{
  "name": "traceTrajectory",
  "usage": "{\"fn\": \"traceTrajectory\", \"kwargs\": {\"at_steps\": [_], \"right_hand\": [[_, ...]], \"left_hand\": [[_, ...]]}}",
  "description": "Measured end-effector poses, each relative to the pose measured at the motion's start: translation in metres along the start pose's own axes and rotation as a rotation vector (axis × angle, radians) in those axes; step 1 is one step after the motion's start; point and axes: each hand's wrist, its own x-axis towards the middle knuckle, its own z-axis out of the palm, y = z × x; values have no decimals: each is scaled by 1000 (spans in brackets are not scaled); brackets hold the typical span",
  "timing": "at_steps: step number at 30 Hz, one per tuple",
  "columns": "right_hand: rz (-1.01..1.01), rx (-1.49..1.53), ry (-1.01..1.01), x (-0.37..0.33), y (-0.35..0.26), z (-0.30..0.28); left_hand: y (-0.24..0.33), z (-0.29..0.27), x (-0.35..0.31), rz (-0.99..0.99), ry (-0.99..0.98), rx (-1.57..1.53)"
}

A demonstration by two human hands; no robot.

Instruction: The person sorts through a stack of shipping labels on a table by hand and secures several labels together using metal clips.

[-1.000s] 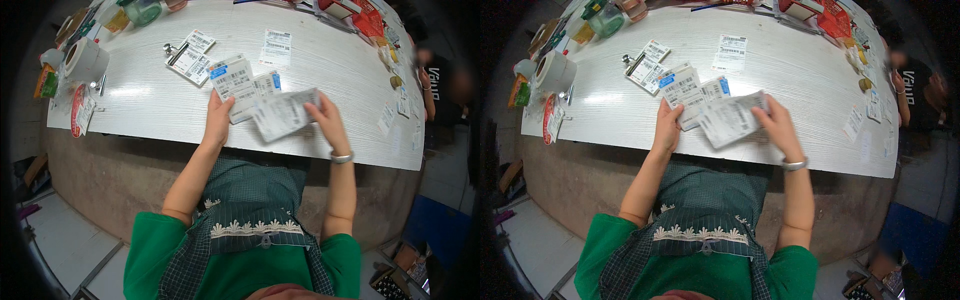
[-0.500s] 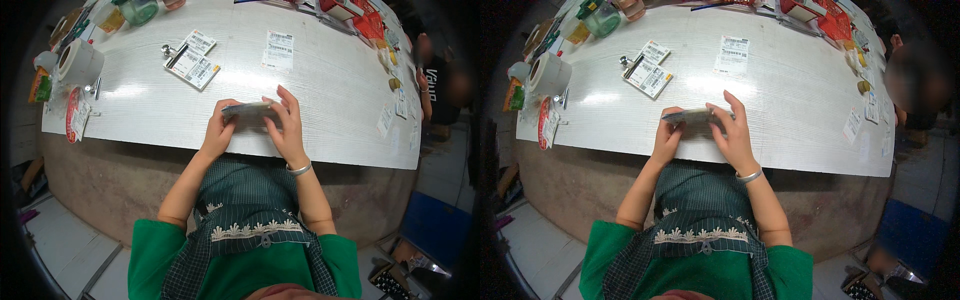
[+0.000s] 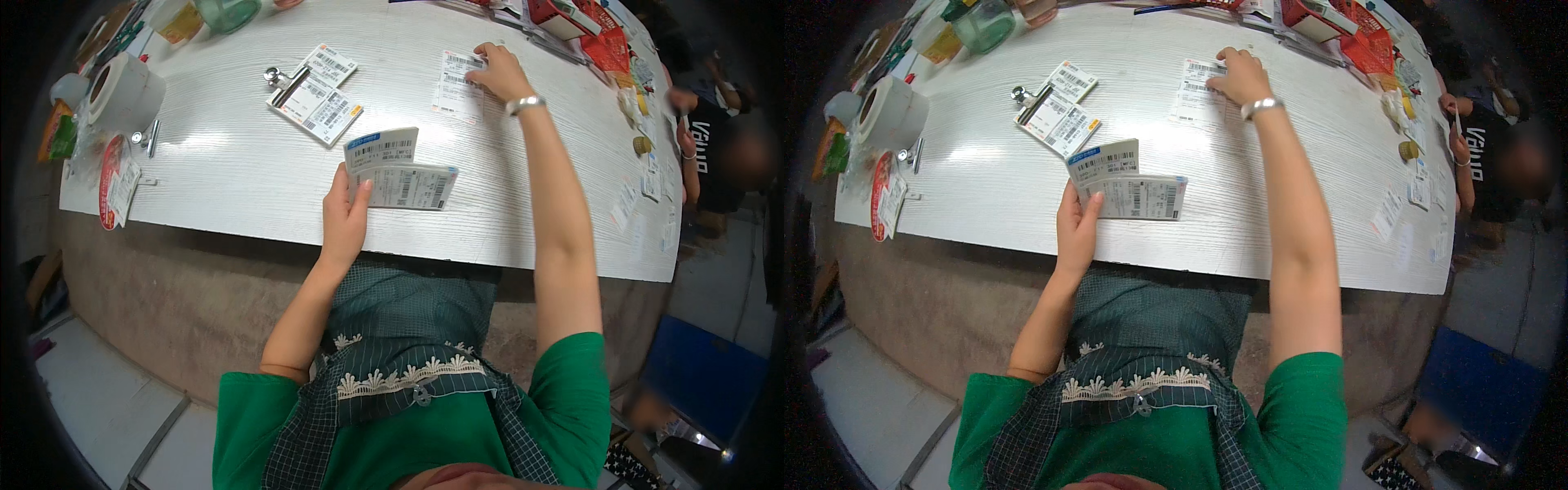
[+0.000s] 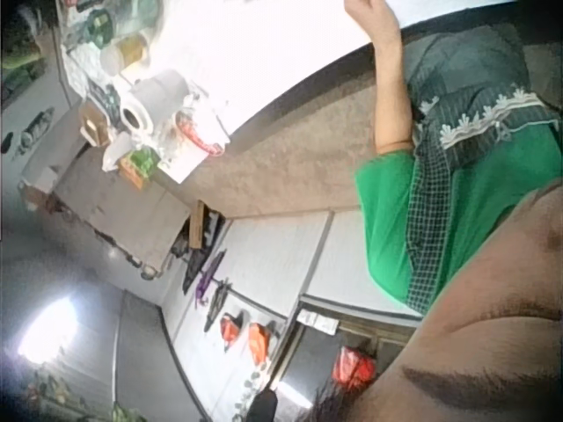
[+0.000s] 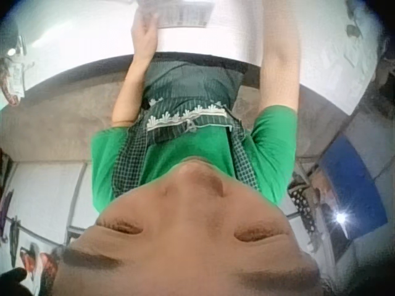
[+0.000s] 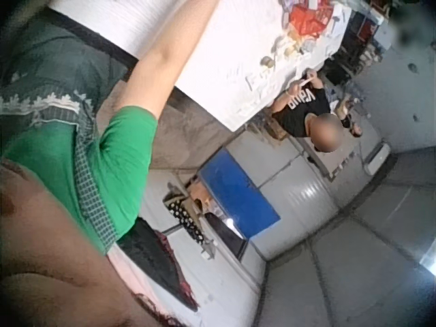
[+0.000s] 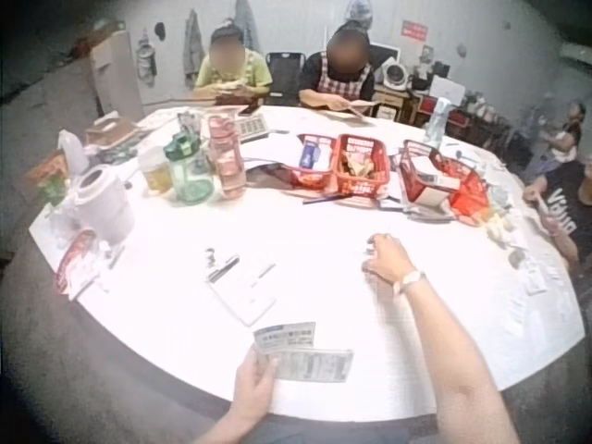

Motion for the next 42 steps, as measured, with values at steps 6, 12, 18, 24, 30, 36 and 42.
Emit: {"fn": "traceTrajectory", "kwargs": {"at_steps": [6,12,18,24,30,36,42], "right_hand": [[123,-50,-461,27,-6,-16],[-67,157,-164,-18,-13,-10],[34,680,-179,-118,-49,-121],[-292,221,18,-160,-108,-67],[-174,432,376,-207,-80,-82],[-9,406,250,-238,-92,-14],[67,49,222,-232,-118,-17]], "left_hand": [[1,-22,-4,-71,84,-103],[-1,-26,-1,-115,106,-181],[-3,-17,7,-148,14,-233],[2,29,6,-249,-230,-395],[2,29,4,124,-257,-170],[-2,36,7,193,-328,-84],[-5,53,6,208,-241,-158]]}}
